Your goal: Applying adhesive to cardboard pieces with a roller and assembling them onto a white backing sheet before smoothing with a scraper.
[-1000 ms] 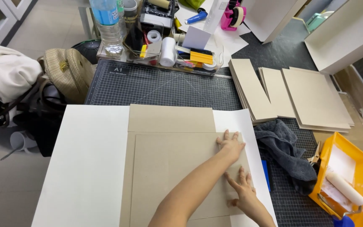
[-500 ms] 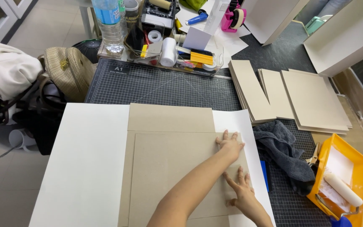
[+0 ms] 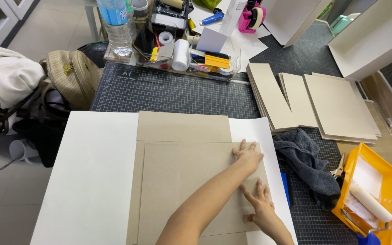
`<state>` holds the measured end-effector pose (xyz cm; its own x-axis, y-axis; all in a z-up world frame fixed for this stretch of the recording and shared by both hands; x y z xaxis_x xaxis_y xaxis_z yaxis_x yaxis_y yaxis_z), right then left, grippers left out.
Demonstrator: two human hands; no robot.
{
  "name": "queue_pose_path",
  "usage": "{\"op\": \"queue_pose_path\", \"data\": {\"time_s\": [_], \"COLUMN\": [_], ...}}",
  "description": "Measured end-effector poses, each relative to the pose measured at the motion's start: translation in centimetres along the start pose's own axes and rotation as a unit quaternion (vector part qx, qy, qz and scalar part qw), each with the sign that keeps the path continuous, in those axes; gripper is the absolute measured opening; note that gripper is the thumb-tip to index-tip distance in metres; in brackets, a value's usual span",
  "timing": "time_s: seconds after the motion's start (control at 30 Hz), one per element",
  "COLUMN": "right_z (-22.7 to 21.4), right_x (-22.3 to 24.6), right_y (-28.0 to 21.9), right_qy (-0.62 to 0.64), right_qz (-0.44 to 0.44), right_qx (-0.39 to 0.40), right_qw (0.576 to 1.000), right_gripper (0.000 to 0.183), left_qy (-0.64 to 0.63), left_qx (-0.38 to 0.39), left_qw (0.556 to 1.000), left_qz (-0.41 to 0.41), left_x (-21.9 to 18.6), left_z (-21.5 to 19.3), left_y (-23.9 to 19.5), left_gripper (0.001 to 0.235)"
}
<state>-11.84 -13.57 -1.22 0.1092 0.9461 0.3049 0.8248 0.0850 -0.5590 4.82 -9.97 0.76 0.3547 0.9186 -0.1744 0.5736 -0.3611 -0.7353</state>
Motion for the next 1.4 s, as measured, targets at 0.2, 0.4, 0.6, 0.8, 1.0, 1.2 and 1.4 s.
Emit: {"op": "queue_pose_path", "data": {"time_s": [0.2, 0.4, 0.6, 0.8, 1.0, 1.2, 1.4], "right_z": [0.5, -0.1, -0.3, -0.6, -0.8, -0.8, -0.7], "right_x": [-0.7, 0.2, 0.5, 0.9, 1.3, 1.3, 1.2], "right_y": [0.6, -0.2, -0.5, -0.7, -0.8, -0.9, -0.8], "right_qy": [-0.022, 0.001, 0.022, 0.033, 0.008, 0.023, 0.017], "right_qz": [-0.001, -0.002, -0.003, 0.009, 0.003, 0.006, 0.006], "right_qx": [-0.001, -0.004, -0.009, -0.001, 0.004, 0.0, 0.002], "right_qw": [1.0, 1.0, 1.0, 0.999, 1.0, 1.0, 1.0], "right_gripper": [0.117, 0.116, 0.116, 0.115, 0.115, 0.115, 0.116], "left_qy": [0.006, 0.002, 0.011, -0.001, -0.002, -0.01, 0.0], "left_qx": [-0.001, -0.009, -0.012, -0.003, -0.007, -0.009, -0.011], "left_qw": [1.0, 1.0, 1.0, 1.0, 1.0, 1.0, 1.0], "left_qz": [-0.001, -0.002, -0.001, -0.001, 0.002, 0.003, 0.0], "left_x": [0.0, -0.1, -0.1, 0.1, 0.1, 0.1, 0.0], "left_z": [0.1, 0.3, 0.3, 0.1, 0.1, 0.0, 0.2], "left_y": [0.1, 0.7, 0.6, 0.1, -0.1, -0.1, 0.2], "left_gripper": [0.096, 0.094, 0.092, 0.092, 0.091, 0.089, 0.089]}}
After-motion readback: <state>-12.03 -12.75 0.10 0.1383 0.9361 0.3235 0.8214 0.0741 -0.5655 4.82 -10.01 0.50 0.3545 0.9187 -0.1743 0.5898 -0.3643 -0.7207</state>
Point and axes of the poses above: each hand's wrist, its own y-axis towards the middle knuckle, its own z-axis out of the palm, x = y × z, the point moved 6 cm from there along y, towards the middle knuckle, and after that the axes turned 11 degrees about -z, right-handed, at the moved point
